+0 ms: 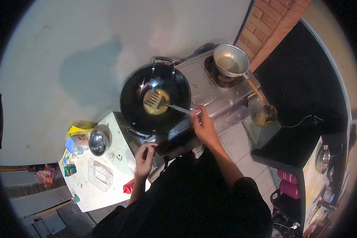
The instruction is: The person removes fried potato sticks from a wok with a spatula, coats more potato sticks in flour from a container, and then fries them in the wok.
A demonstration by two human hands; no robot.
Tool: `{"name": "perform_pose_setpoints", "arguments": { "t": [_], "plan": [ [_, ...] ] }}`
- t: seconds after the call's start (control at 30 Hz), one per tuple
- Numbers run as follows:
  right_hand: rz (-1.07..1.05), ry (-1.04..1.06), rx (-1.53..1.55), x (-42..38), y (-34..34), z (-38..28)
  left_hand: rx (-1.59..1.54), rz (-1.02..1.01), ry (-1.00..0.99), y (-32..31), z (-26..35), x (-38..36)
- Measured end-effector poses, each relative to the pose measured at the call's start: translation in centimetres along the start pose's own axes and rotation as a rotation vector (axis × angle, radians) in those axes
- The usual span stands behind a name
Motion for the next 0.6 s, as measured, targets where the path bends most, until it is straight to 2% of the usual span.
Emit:
{"name": "perform_pose_setpoints", "arguments": {
  "t": [0.03,0.1,0.17,0.23,0.3,0.37,0.4,0.5,0.53,0.6],
  "plan": [
    [0.010,0.006,0.002,-0.5,0.6,-0.7,0.066,0.038,-0.118,-0.3,0.9,0.1],
    [0.206,0.251,-0.323,-1.7,2.1,-2.7,0.036,0.126,-0.221,-1.0,2.5,0.0],
    [0.225,0.317,-0.288,-3.1,3.9,-4.9,0.018,0.266,-0.340,-1.9,3.7,0.4],
    [0.020,0.580,-0.137,-4.7,5.0,-6.1,-0.113,0.418,-0.453,-3.8,5.3,1.2],
    [-0.177,0.559,0.049,-7.1,4.6,-7.5,-0.185,0.459,-0.497,-5.6,6.3,1.9],
    [-0.228,0.626,0.119,-9.0,3.8,-7.3,-0.520,0.469,-0.545,-8.2,7.8,2.5],
    [-0.233,0.693,0.099,-9.7,3.8,-7.2,-0.548,0.455,-0.550,-9.8,8.7,2.3],
    [-0.382,0.658,0.149,-13.5,4.0,-7.1,-0.371,0.391,-0.646,-14.2,10.6,0.1],
    [-0.417,0.689,0.100,-14.8,5.0,-7.1,-0.285,0.443,-0.676,-14.5,10.5,-0.8],
    [-0.420,0.757,0.077,-17.3,6.8,-6.2,-0.307,0.539,-0.675,-16.3,10.8,-2.9]
  ]
}}
Point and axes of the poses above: each hand's wrist, its own x-axis towards the middle knuckle, its own y-axis out of the back of the hand, z = x × y, the point moved 2 cm from there along x, towards the middle knuckle, and after that the axes turned 1 degree about -x, right-handed, at the moved point
